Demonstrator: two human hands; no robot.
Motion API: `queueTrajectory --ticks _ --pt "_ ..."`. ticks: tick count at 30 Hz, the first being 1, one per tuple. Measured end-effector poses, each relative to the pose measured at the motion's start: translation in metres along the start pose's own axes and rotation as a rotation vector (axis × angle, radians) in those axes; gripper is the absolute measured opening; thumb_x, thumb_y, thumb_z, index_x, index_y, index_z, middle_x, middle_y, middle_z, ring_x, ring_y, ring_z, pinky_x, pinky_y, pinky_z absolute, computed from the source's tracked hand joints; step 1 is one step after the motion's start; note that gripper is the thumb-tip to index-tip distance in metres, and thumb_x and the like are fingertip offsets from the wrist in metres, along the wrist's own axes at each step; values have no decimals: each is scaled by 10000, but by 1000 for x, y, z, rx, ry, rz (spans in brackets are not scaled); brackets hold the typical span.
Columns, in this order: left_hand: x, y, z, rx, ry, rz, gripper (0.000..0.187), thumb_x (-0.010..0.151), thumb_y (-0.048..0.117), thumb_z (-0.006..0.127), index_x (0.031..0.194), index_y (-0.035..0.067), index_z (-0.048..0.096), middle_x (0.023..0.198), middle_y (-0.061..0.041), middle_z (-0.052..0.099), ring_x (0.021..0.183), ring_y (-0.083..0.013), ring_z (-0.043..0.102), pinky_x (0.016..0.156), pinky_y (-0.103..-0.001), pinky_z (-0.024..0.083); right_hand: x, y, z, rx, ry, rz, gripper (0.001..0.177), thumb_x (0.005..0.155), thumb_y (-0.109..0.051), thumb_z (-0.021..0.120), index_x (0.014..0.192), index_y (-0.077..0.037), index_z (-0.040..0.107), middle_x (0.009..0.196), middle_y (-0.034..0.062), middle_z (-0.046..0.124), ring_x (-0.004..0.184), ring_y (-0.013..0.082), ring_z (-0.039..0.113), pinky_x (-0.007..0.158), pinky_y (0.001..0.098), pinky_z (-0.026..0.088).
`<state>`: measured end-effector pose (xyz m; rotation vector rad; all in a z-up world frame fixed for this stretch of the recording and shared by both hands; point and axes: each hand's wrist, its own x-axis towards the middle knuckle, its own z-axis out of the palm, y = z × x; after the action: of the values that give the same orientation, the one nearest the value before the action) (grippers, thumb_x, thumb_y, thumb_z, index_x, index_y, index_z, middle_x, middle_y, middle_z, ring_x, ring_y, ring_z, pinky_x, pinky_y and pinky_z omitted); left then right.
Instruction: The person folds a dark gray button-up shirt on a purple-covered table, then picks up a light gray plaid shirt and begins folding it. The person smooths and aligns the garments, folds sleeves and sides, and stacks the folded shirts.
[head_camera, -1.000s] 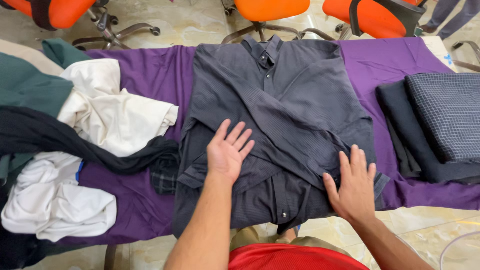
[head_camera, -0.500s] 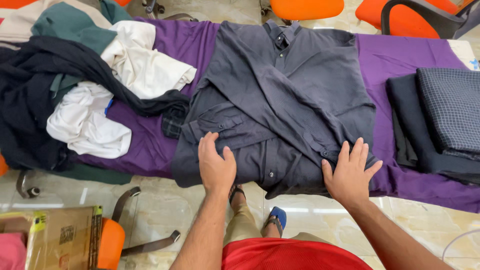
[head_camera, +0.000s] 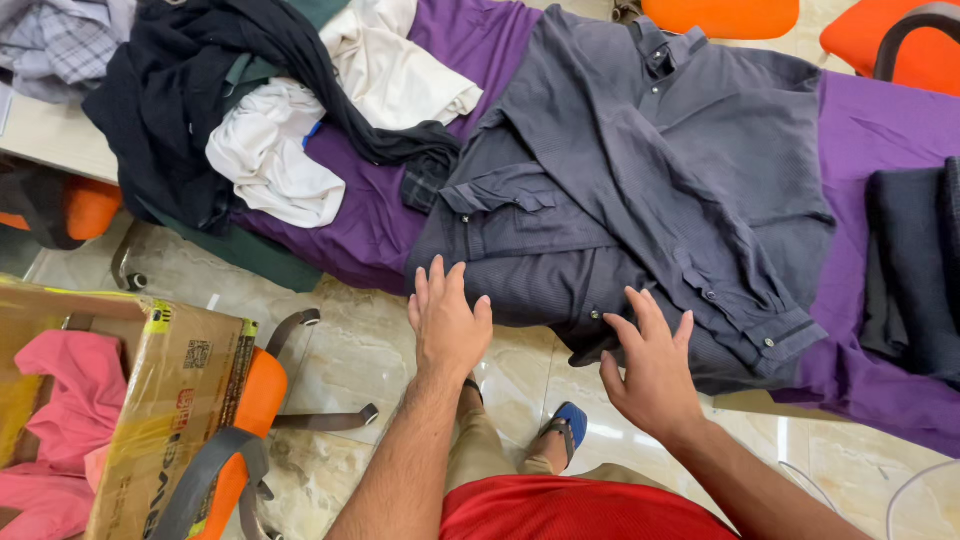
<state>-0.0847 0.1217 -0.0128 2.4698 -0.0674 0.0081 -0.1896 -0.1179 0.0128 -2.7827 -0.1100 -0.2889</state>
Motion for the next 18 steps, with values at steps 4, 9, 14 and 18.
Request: queueTrajectory --ticks 4,9,14,18 --pt "20 -12 -10 -14 -4 -4 640 890 260 685 1454 53 465 1599 -190 336 1519 -412 193 1193 -580 170 33 -22 -1 82 19 -75 372 801 -109 704 1163 -48 650 1424 187 512 1361 390 470 1159 654 266" --pt "51 -18 -24 -43 66 56 609 880 259 706 1417 56 503 1537 -179 433 1465 -392 306 1144 -572 263 83 -62 6 213 -23 -132 351 819 -86 696 1164 -34 654 1440 175 533 1280 382 547 1068 447 450" --pt "85 -19 -42 -108 59 73 608 856 243 723 1405 69 527 1428 -118 554 1276 -336 524 1024 -558 390 149 -98 14 296 -184 26 560 801 -78 675 1345 -53 544 1598 148 409 934 299 713 851 392 559" --pt "112 -19 -52 -88 37 99 507 900 184 693 1392 140 577 1351 -87 602 1237 -309 578 1010 -512 426 202 -115 25 219 -252 -60 726 758 -120 743 1426 -49 468 1630 163 341 919 330 704 817 398 568"
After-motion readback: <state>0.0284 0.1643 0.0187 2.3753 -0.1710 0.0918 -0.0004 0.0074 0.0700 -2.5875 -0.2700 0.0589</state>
